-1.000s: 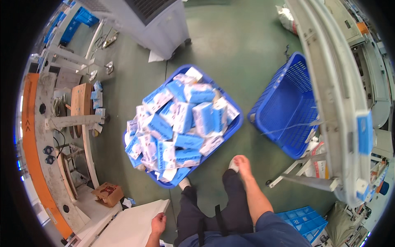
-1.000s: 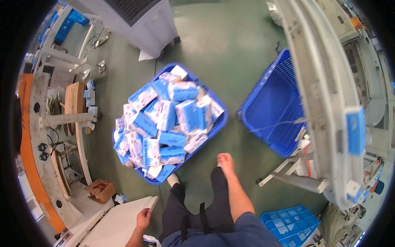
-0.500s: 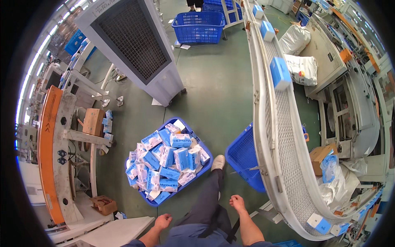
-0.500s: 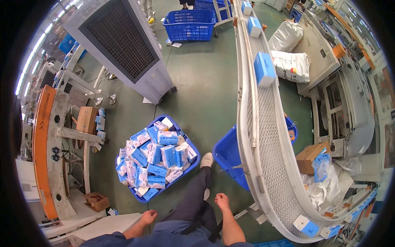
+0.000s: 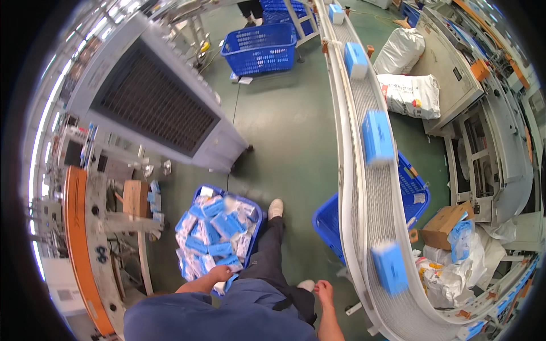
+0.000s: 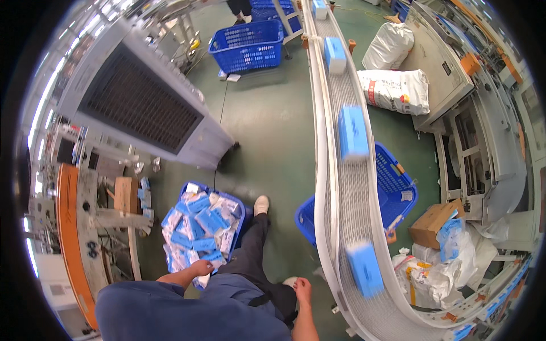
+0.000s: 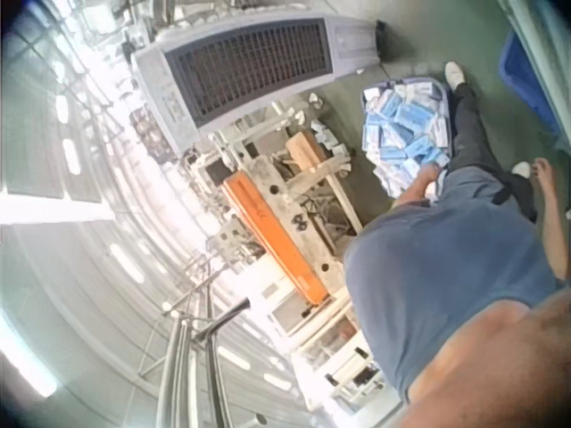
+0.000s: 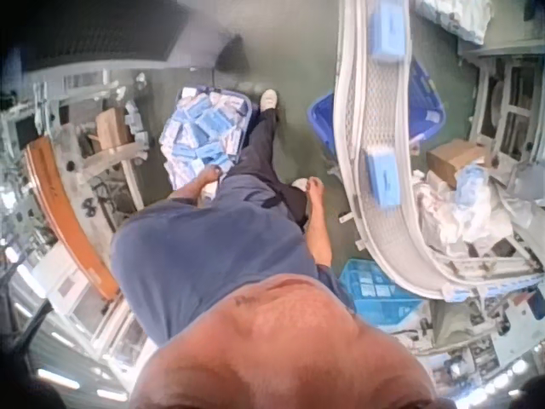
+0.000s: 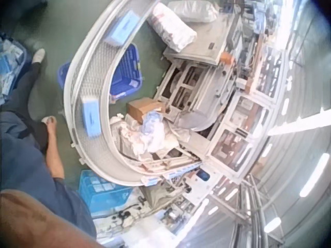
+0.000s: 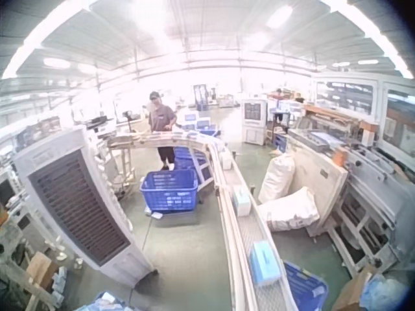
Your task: The person picks up stacks of white tissues and places them into blue and white plastic packaging. They then fold the packaging around the tissues and place the finished packages into a blue basket. The person repeats this process multiple times.
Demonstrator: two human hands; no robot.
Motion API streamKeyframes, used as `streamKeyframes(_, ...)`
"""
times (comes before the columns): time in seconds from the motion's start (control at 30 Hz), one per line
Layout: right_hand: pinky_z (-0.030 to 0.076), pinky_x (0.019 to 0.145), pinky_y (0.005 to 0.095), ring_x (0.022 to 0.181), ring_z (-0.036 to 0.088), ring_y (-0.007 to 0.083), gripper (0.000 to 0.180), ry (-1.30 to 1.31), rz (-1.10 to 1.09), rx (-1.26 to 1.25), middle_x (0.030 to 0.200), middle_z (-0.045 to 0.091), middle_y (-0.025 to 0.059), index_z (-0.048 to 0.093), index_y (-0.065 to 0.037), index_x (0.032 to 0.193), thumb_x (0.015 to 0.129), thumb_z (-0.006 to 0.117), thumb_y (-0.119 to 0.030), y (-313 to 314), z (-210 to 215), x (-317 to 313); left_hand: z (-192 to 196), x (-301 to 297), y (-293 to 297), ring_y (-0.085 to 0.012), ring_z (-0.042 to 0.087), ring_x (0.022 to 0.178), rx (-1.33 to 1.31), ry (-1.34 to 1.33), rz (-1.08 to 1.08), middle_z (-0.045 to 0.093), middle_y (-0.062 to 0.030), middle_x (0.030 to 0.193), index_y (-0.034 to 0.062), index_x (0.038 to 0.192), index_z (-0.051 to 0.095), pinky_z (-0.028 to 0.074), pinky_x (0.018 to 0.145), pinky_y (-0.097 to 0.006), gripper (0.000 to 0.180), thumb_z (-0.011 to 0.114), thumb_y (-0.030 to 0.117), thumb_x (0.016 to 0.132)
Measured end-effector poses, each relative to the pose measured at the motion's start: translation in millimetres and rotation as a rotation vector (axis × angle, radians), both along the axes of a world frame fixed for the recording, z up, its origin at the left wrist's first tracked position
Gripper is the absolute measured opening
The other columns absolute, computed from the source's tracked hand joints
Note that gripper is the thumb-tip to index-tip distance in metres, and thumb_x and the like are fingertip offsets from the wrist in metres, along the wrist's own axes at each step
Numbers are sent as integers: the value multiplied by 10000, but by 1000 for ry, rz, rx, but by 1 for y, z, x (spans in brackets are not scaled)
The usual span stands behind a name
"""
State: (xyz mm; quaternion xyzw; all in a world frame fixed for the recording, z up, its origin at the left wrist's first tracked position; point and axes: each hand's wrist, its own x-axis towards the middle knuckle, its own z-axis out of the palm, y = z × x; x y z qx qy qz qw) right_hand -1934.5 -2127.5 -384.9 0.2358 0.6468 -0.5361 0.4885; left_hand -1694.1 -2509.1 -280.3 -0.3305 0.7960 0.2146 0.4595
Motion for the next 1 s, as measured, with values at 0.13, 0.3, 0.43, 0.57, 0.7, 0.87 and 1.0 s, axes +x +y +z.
streamKeyframes(0.13,488,640,267,717,567,136,294,128,-220,144,887,595,58,566,-29,1126,854,639,-114,-64,-94,-9,4,-189,-97,-332,647,986,15,338,150,678,-163,1075,81,1160,643,517,837,-414,418,551,382,885)
streamKeyframes(0.3,390,1032,380,1174,508,285,748,441,-506,430,1369,477,207,349,101,1377,793,751,-141,-144,-215,-96,43,-294,-163,-291,659,974,123,684,321,678,-150,1090,54,1173,628,517,821,-362,352,580,293,919)
streamKeyframes(0.43,342,1083,363,1262,460,289,896,52,-659,506,1440,410,210,276,37,1458,780,794,-237,-221,-218,-176,28,-217,-192,-292,668,935,71,455,530,690,-149,1034,70,1160,645,520,821,-359,356,584,325,919)
streamKeyframes(0.57,386,1032,344,1220,501,271,773,91,-447,294,1373,491,191,380,24,1406,745,750,-131,-262,-277,-179,3,-84,-225,-325,655,970,-37,-85,459,690,-164,1016,94,1140,657,512,860,-384,439,571,442,887)
streamKeyframes(0.7,426,981,354,1108,580,257,512,330,-91,391,1214,619,150,569,19,1226,718,619,-16,-284,-276,-200,16,-9,-229,-320,662,975,-23,-225,548,696,-161,1019,127,1115,680,518,865,-389,433,571,466,869)
streamKeyframes(0.87,444,961,369,1070,596,267,431,388,-169,378,1200,620,151,556,86,1189,786,614,-53,-370,-281,-338,51,-22,-224,-318,672,932,-10,-163,657,701,-165,971,122,1118,680,524,853,-387,449,573,475,861)
streamKeyframes(1.0,458,583,431,616,541,203,368,527,-274,515,716,667,144,620,106,703,766,696,-248,-515,-229,-532,66,-77,-244,-320,675,903,-74,-82,776,702,-161,943,110,1116,678,526,815,-393,445,581,463,863)
